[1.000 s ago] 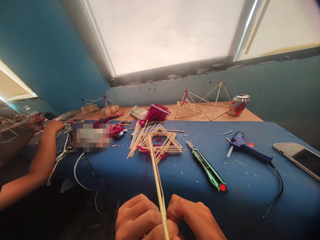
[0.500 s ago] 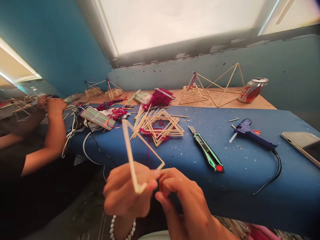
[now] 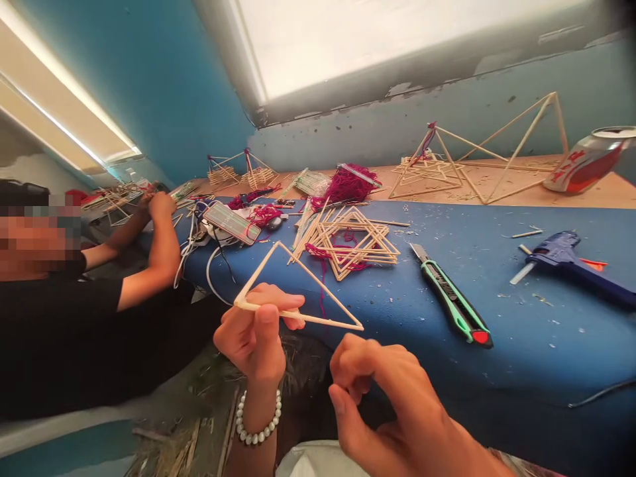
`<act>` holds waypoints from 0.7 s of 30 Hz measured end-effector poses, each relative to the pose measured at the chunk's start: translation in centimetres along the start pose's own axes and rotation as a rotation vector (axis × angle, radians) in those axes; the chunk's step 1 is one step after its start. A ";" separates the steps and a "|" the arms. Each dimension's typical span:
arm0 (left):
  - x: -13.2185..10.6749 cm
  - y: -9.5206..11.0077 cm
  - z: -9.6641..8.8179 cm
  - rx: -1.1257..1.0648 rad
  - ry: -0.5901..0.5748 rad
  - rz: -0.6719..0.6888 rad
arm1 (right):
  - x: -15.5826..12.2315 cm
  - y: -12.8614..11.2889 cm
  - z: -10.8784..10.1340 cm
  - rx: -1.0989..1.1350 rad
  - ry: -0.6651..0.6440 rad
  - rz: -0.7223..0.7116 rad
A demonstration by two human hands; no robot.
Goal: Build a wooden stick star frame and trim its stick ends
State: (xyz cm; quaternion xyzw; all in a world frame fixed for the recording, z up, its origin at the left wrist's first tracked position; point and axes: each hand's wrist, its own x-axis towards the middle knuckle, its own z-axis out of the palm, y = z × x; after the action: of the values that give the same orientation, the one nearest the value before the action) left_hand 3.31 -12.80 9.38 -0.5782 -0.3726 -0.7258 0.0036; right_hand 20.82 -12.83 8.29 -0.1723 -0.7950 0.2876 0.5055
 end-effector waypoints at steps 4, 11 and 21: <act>0.1 0.7 -0.3 0.009 -0.018 -0.040 | 2.1 0.5 0.0 0.088 0.003 -0.089; -0.2 0.7 0.3 -0.007 -0.058 -0.095 | 4.6 1.4 0.1 0.042 0.019 -0.143; -0.2 0.4 1.3 0.072 -0.082 -0.245 | 4.6 2.3 -0.1 -0.390 0.094 -0.247</act>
State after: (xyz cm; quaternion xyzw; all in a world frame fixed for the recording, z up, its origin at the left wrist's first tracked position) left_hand 4.65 -12.46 9.52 -0.5569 -0.4662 -0.6828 -0.0796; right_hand 18.87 -8.42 10.10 -0.1816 -0.8261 0.0562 0.5305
